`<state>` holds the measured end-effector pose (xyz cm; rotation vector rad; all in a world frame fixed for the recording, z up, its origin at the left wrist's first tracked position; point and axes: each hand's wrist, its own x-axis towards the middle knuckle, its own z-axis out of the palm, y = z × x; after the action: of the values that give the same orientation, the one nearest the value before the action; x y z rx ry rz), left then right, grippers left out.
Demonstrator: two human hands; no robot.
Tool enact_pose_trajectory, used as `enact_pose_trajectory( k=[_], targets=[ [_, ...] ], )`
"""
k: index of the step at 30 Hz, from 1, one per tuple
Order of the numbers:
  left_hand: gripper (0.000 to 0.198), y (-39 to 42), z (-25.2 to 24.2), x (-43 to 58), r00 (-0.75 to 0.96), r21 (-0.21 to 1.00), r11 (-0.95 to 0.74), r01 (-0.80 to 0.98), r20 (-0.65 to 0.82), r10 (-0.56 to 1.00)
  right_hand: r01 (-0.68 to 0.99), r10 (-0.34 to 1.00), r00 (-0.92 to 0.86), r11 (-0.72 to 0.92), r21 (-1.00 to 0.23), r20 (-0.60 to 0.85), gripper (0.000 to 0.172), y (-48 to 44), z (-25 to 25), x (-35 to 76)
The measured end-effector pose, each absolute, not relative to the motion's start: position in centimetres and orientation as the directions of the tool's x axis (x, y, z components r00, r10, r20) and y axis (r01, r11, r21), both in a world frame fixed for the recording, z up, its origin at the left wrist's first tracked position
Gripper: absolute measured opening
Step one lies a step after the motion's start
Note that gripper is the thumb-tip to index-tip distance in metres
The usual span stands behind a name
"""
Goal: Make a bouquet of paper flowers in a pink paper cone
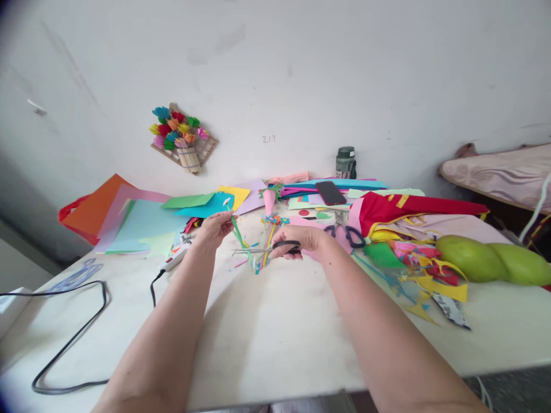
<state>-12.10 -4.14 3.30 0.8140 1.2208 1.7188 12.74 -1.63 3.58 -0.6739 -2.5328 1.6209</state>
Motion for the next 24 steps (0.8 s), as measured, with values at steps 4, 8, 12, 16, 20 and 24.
enact_pose_trajectory(
  k=[4, 8, 12, 16, 20, 24],
  targets=[
    [0.017, -3.7, 2.5, -10.3, -0.338, 0.977, -0.103, -0.187, 0.035, 0.941, 0.188, 0.413, -0.907, 0.223, -0.957, -0.082, 0.035, -1.0, 3.8, 14.3],
    [0.011, -3.2, 1.7, -8.3, -0.298, 0.993, -0.056, -0.108, 0.021, 0.954, 0.074, 0.421, -0.907, 0.156, -0.985, -0.001, 0.04, -0.7, 3.6, 14.9],
    [0.007, -3.2, 1.4, -9.6, -0.408, 0.998, -0.06, 0.022, 0.064, 0.911, 0.025, 0.416, -0.908, 0.16, -0.987, 0.044, 0.042, -0.6, 3.3, 14.6],
    [0.013, -3.6, 1.1, -12.4, -0.646, 0.898, 0.172, 0.406, 0.149, 0.749, 0.083, 0.438, -0.899, 0.185, -0.979, 0.006, 0.038, -0.8, 3.2, 14.1],
    [0.025, -3.6, 0.1, -13.3, -0.712, 0.801, 0.337, 0.495, 0.152, 0.686, 0.159, 0.436, -0.899, 0.223, -0.962, -0.048, 0.035, -1.0, 3.2, 13.5],
    [0.024, -3.2, -1.2, -13.3, -0.702, 0.737, 0.373, 0.563, 0.19, 0.686, 0.241, 0.415, -0.902, 0.261, -0.935, -0.117, 0.033, -1.2, 3.2, 12.9]
  ],
)
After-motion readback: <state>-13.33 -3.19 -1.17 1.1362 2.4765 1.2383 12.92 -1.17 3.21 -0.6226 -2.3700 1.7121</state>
